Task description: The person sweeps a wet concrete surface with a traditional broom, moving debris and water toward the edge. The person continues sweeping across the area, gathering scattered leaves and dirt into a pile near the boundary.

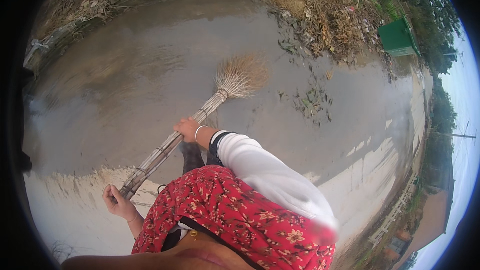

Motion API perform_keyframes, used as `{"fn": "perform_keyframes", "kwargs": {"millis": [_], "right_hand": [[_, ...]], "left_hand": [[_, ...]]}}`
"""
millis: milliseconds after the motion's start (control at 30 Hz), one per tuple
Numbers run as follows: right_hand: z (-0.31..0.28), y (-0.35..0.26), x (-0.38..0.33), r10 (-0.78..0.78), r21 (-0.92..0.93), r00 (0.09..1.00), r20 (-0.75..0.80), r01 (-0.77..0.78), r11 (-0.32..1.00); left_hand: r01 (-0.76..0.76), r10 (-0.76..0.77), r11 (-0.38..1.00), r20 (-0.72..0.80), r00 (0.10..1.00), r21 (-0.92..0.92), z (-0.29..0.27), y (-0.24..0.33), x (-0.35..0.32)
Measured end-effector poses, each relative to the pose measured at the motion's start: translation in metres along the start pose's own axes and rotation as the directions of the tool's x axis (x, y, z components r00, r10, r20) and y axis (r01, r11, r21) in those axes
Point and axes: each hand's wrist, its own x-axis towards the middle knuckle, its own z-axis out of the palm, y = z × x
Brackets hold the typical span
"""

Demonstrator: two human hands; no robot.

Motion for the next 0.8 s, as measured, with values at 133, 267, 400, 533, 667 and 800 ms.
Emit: {"fn": "perform_keyframes", "kwargs": {"millis": [133, 267, 400, 533, 667, 800], "right_hand": [[0.005, 0.017, -0.053, 0.013, -0.02, 0.999, 0.041, -0.012, 1.0], [0.0, 0.039, -0.117, 0.041, -0.015, 0.998, 0.047, -0.041, 0.999], [-0.01, 0.04, -0.18, 0.079, -0.069, 0.992, 0.099, -0.072, 0.995], [-0.008, 0.022, -0.231, 0.086, -0.087, 0.99, 0.108, -0.077, 0.993], [0.015, -0.003, -0.269, 0.076, -0.122, 0.996, 0.052, -0.069, 0.99], [0.044, -0.045, -0.292, 0.033, -0.086, 0.999, 0.02, -0.031, 0.996]], "left_hand": [[0.092, -0.092, 0.996, 0.01, 0.996, 0.003, 0.0, 0.005, -0.05], [0.162, -0.16, 0.986, 0.04, 0.986, -0.043, 0.007, 0.0, -0.101], [0.235, -0.229, 0.964, 0.06, 0.972, -0.123, 0.002, -0.009, -0.134], [0.295, -0.291, 0.942, 0.05, 0.955, -0.159, -0.016, -0.014, -0.155], [0.316, -0.319, 0.909, 0.033, 0.947, -0.27, -0.048, -0.015, -0.179], [0.299, -0.325, 0.902, -0.035, 0.945, -0.31, -0.103, -0.02, -0.199]]}}
